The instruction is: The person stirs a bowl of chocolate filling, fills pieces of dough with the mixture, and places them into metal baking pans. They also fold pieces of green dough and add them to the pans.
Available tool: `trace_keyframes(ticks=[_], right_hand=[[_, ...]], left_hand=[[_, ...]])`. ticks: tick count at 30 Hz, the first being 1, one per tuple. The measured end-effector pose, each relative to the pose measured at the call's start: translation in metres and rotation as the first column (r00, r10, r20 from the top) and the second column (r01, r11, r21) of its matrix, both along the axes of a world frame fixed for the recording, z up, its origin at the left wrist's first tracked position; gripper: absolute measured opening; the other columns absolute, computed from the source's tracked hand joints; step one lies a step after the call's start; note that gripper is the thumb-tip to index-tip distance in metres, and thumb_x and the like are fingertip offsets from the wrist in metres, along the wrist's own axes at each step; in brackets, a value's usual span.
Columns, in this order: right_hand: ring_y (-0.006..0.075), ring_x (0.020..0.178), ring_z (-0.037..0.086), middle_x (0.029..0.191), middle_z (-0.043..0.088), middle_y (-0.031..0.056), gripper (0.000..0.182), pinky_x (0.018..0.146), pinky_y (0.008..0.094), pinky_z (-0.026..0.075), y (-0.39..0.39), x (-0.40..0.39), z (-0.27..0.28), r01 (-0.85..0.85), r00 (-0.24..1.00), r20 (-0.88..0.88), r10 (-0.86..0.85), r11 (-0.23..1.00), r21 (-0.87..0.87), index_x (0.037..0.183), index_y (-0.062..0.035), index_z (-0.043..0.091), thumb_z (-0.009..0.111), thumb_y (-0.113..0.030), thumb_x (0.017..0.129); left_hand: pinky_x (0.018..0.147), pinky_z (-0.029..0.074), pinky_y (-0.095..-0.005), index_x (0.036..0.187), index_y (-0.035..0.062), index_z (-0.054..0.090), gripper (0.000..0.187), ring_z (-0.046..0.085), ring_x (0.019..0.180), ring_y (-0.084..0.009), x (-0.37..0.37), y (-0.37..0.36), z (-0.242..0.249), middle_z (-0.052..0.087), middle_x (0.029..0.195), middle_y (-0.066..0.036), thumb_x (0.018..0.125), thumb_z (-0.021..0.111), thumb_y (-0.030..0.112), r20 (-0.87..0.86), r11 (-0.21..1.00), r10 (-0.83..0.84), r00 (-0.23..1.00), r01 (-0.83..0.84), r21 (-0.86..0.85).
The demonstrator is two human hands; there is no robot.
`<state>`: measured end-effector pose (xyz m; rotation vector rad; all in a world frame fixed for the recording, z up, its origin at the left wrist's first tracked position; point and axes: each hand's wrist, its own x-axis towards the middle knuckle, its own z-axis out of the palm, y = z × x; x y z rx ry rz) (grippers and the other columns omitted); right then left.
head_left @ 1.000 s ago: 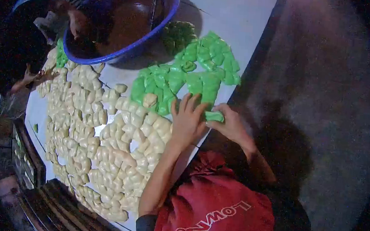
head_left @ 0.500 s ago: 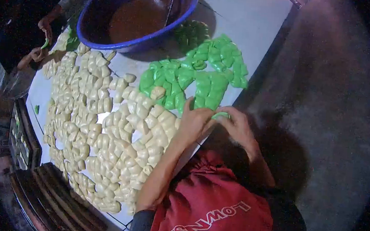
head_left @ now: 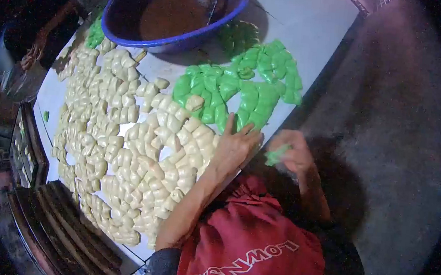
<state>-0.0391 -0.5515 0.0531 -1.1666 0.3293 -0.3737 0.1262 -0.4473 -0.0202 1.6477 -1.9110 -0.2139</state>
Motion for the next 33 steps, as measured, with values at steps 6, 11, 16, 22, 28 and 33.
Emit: trace_keyframes(ticks=[6, 11, 16, 22, 28, 33], right_hand=[[0.0253, 0.099, 0.062, 0.112, 0.061, 0.0135, 0.053, 0.081, 0.04, 0.053, -0.022, 0.023, 0.017, 0.169, 0.986, -0.041, -0.164, 0.966, 0.195, 0.128, 0.0035, 0.047, 0.064, -0.012, 0.081], [0.0194, 0.081, 0.066, 0.102, 0.064, 0.0123, 0.035, 0.063, 0.0301, 0.057, -0.006, 0.06, -0.003, 0.156, 0.974, -0.186, -0.132, 0.981, 0.119, 0.125, 0.0025, 0.049, 0.055, -0.006, 0.091], [0.0166, 0.07, 0.065, 0.089, 0.066, 0.0092, 0.033, 0.059, 0.0244, 0.052, 0.001, 0.091, 0.01, 0.045, 0.865, -0.452, -0.217, 0.932, -0.36, 0.118, 0.0006, 0.054, 0.063, -0.008, 0.088], [0.0119, 0.095, 0.058, 0.105, 0.061, 0.0055, 0.032, 0.079, 0.0254, 0.049, -0.01, 0.121, 0.003, 0.26, 0.951, 0.018, -0.31, 0.765, -0.589, 0.114, 0.0, 0.056, 0.065, 0.0, 0.083], [0.0098, 0.085, 0.058, 0.096, 0.058, 0.0016, 0.027, 0.074, 0.0237, 0.048, -0.002, 0.164, 0.056, 0.053, 0.986, 0.123, -0.109, 0.92, 0.388, 0.109, -0.0035, 0.056, 0.066, -0.002, 0.084], [0.0073, 0.082, 0.058, 0.091, 0.06, 0.001, 0.012, 0.071, 0.0205, 0.048, -0.047, 0.223, 0.067, -0.21, 0.977, 0.097, 0.192, 0.948, 0.24, 0.101, -0.0047, 0.056, 0.06, -0.008, 0.09]], left_hand=[[0.107, 0.026, -0.0591, 0.141, 0.0041, 0.039, 0.089, 0.054, 0.118, -0.0334, 0.01, 0.013, 0.036, 0.061, 0.12, -0.016, 0.067, 0.081, 0.032, -0.197, 0.991, -0.066, 0.978, 0.087, 0.099], [0.073, 0.05, -0.0292, 0.13, 0.0024, 0.054, 0.066, 0.062, 0.086, -0.0146, 0.039, 0.011, 0.079, 0.067, 0.099, -0.01, 0.074, 0.081, 0.024, -0.812, 0.938, 0.329, 0.482, -0.067, 0.34], [0.071, 0.052, -0.0281, 0.13, -0.0007, 0.053, 0.05, 0.064, 0.087, -0.0124, 0.067, 0.021, 0.095, 0.067, 0.105, -0.013, 0.086, 0.07, 0.014, -0.63, 0.827, 0.499, 0.595, -0.11, 0.551], [0.09, 0.048, -0.0338, 0.148, 0.0001, 0.021, 0.074, 0.055, 0.12, -0.032, 0.065, 0.003, 0.086, 0.05, 0.134, -0.024, 0.09, 0.063, 0.019, -0.692, 0.85, 0.373, 0.618, -0.526, -0.012], [0.093, 0.047, -0.0318, 0.146, -0.0041, 0.022, 0.082, 0.056, 0.116, -0.0289, 0.066, -0.037, 0.075, 0.049, 0.135, -0.025, 0.088, 0.067, 0.031, -0.759, 0.715, 0.089, 0.645, -0.572, -0.402], [0.09, 0.046, -0.0281, 0.15, 0.0018, 0.011, 0.082, 0.058, 0.109, -0.0211, 0.073, -0.055, 0.072, 0.047, 0.136, -0.021, 0.09, 0.065, 0.016, -0.975, 0.704, -0.003, 0.223, -0.692, -0.161]])
